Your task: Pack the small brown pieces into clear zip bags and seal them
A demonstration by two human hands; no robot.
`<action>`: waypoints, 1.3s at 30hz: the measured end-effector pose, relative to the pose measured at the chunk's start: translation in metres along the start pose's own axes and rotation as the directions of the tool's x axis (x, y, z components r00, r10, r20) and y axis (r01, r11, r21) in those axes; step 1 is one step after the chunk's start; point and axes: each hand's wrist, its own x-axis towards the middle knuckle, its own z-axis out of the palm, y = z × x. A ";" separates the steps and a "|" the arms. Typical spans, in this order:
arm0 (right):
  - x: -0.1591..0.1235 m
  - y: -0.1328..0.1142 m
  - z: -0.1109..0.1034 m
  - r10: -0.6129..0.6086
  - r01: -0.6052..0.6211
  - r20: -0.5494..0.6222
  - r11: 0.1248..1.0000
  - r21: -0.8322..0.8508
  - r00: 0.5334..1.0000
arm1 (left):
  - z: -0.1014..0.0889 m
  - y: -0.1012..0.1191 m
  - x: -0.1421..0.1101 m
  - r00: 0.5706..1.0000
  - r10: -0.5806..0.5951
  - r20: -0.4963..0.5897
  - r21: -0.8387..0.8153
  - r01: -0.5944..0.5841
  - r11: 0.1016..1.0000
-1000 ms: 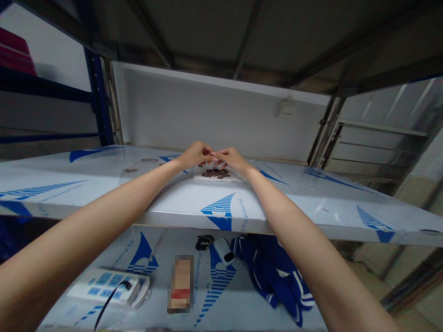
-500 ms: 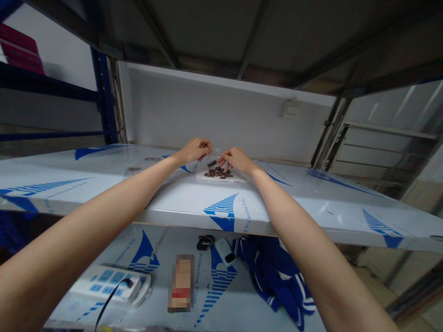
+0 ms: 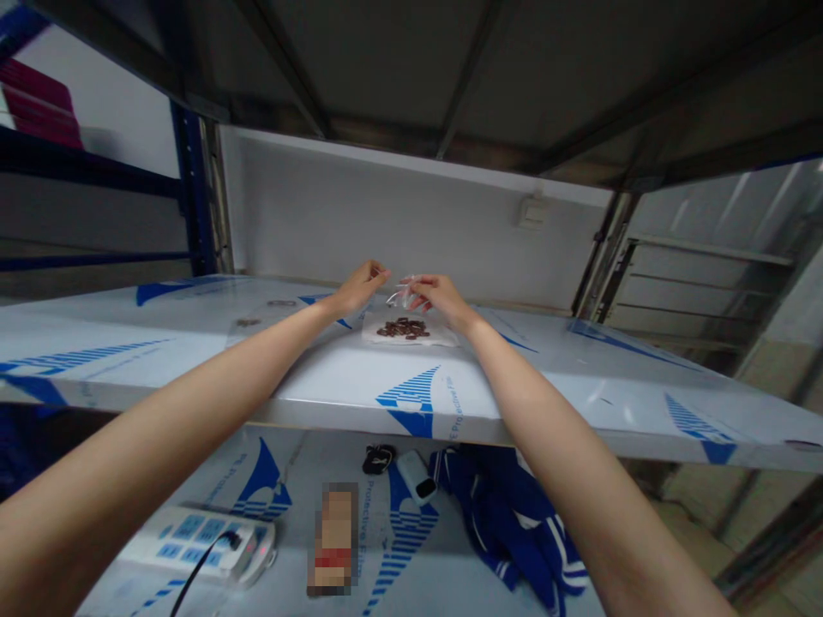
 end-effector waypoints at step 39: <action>0.010 0.045 -0.016 0.098 -0.084 0.017 0.915 -0.395 0.995 | -0.014 0.012 0.001 0.989 -0.129 -0.076 -0.342 0.095 0.935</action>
